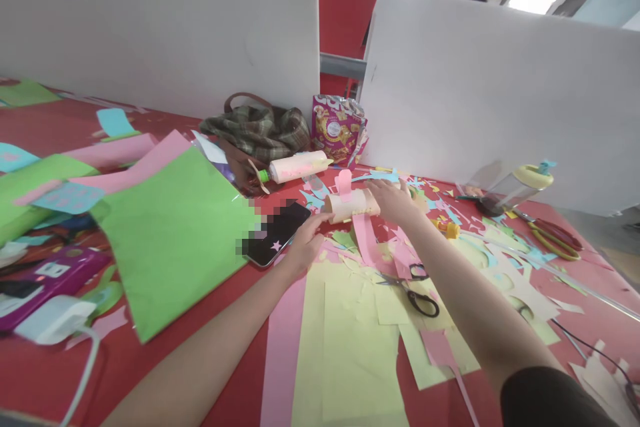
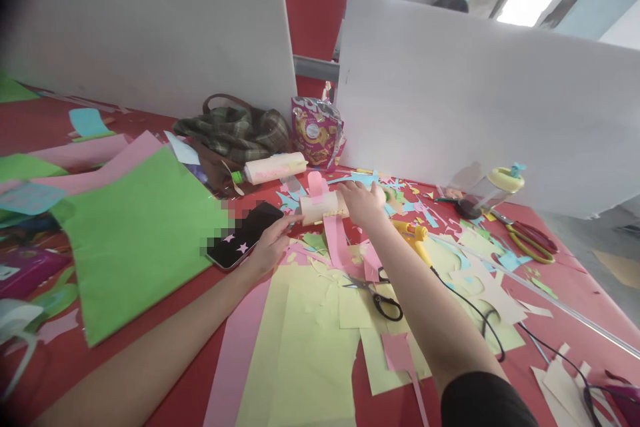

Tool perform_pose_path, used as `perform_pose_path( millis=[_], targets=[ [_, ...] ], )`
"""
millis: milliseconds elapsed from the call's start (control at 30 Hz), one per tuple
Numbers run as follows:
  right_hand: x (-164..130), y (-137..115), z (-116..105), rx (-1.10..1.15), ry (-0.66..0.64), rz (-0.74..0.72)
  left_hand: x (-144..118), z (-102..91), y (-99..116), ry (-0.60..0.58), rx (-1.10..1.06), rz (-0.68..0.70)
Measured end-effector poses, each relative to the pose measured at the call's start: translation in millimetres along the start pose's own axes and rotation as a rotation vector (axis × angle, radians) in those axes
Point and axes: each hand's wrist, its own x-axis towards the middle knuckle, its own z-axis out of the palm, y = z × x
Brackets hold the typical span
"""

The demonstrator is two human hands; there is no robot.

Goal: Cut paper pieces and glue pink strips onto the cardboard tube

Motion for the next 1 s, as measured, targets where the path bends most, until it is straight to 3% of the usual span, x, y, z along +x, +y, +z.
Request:
perform_pose_path(
  millis=[167, 333, 533, 733, 1000],
  targets=[
    [7, 8, 6, -0.008, -0.09, -0.108, 0, 1.1, 2, 0.065, -0.093, -0.011],
    [4, 12, 3, -0.036, -0.097, -0.169, 1, 1.8, -1, 0.129, -0.145, 0.002],
    [-3, 11, -8, -0.051, -0.04, -0.232, 2, 1.7, -6, 0.219, -0.308, -0.016],
    [-13, 11, -35, -0.018, 0.069, -0.292, 7, 4.1, -9, 0.307, -0.624, -0.151],
    [-34, -6, -57, 0.149, 0.199, -0.646, 3, 1.8, 11, 0.124, -1.019, -0.414]
  ],
)
